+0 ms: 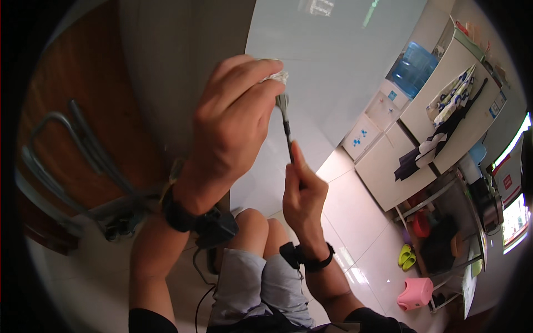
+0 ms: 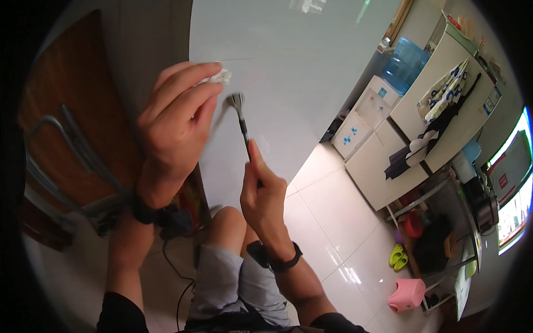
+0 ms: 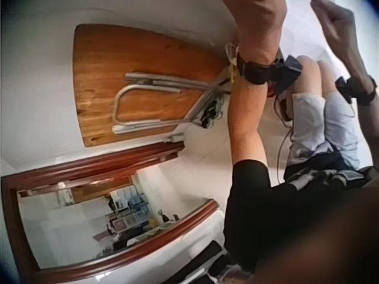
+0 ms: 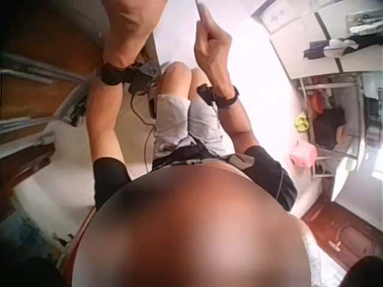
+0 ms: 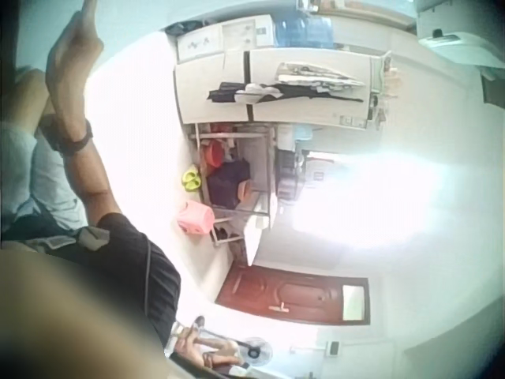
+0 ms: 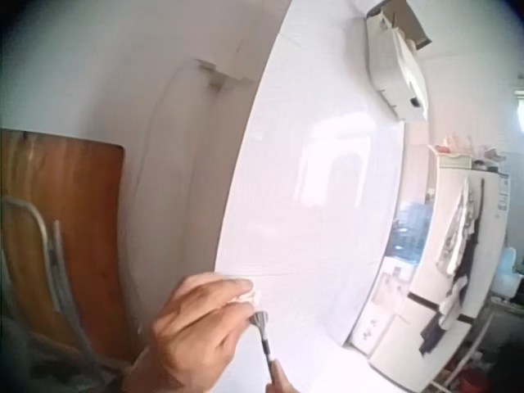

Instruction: The recorder is using a small hammer tool to tap on a white cabinet panel while holding a small fastener or plug.

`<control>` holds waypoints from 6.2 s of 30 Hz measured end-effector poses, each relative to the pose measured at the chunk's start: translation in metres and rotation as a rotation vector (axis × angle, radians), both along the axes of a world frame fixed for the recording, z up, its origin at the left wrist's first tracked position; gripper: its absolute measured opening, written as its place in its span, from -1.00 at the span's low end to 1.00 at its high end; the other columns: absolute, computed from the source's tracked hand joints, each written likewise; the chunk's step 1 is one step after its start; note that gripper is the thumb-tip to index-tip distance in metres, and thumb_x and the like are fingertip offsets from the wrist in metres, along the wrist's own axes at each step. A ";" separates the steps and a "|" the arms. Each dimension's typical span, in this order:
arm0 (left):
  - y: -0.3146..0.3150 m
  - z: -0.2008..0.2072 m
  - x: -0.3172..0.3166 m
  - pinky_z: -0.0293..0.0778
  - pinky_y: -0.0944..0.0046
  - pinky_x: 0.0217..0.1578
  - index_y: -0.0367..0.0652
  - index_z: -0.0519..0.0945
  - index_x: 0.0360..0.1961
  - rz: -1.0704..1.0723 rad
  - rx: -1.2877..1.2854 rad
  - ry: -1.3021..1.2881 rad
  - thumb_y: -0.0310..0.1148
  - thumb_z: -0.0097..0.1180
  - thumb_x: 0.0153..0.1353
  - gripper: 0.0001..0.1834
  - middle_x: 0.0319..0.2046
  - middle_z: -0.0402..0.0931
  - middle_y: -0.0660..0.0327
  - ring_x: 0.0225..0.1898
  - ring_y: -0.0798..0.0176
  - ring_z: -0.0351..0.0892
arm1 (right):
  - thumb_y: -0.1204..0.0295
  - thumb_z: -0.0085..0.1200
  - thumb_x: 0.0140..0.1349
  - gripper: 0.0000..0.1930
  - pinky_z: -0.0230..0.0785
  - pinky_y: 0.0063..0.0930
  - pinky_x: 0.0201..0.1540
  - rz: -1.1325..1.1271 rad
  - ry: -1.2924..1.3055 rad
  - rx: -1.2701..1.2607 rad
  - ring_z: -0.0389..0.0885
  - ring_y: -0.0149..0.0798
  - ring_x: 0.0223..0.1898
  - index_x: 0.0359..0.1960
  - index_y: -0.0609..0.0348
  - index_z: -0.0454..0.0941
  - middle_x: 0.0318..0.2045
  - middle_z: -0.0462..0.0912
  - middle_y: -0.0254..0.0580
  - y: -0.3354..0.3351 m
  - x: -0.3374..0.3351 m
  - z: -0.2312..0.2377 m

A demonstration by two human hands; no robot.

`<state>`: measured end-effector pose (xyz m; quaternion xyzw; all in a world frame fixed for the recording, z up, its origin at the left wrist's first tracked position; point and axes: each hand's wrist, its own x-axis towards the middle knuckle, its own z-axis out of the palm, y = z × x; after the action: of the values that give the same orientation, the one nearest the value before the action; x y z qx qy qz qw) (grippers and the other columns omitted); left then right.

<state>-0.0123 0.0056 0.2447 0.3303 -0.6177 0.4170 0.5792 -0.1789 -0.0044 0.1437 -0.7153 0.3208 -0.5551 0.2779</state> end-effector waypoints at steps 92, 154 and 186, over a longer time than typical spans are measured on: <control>0.109 -0.253 -0.061 0.64 0.26 -0.12 -0.32 0.68 -0.27 -0.289 0.680 1.100 -0.73 0.32 0.11 -0.83 -0.06 0.72 0.10 -0.07 0.16 0.71 | 0.70 -0.01 0.37 -0.54 0.17 -0.55 -0.53 0.035 0.208 0.042 0.22 -0.44 -0.63 0.31 0.26 0.51 -0.66 0.25 -0.18 0.022 -0.004 -0.087; 0.149 -0.266 -0.095 0.66 0.27 -0.11 -0.35 0.65 -0.31 -0.341 0.912 0.845 -0.79 0.31 0.12 -0.83 -0.04 0.70 -0.03 -0.09 0.14 0.70 | 0.56 0.08 0.42 -0.60 0.05 -0.68 -0.52 -0.107 0.088 0.268 0.22 -0.66 -0.56 0.28 0.26 0.56 -0.57 0.40 -0.60 -0.009 -0.052 -0.125; 0.150 -0.265 -0.089 0.71 0.13 0.00 -0.45 0.60 -0.22 -0.333 0.937 1.001 -0.79 0.22 0.23 -0.87 0.02 0.63 -0.18 0.00 0.03 0.70 | 0.52 0.08 0.40 -0.65 0.13 -0.54 -0.54 -0.139 -0.040 0.410 0.23 -0.58 -0.58 0.19 0.17 0.65 -0.65 0.35 -0.46 -0.019 -0.060 -0.161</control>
<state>-0.1011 0.1560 -0.0200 0.5981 -0.4340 -0.1888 0.6467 -0.2387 -0.0239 -0.0177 -0.6090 0.4699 -0.5102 0.3848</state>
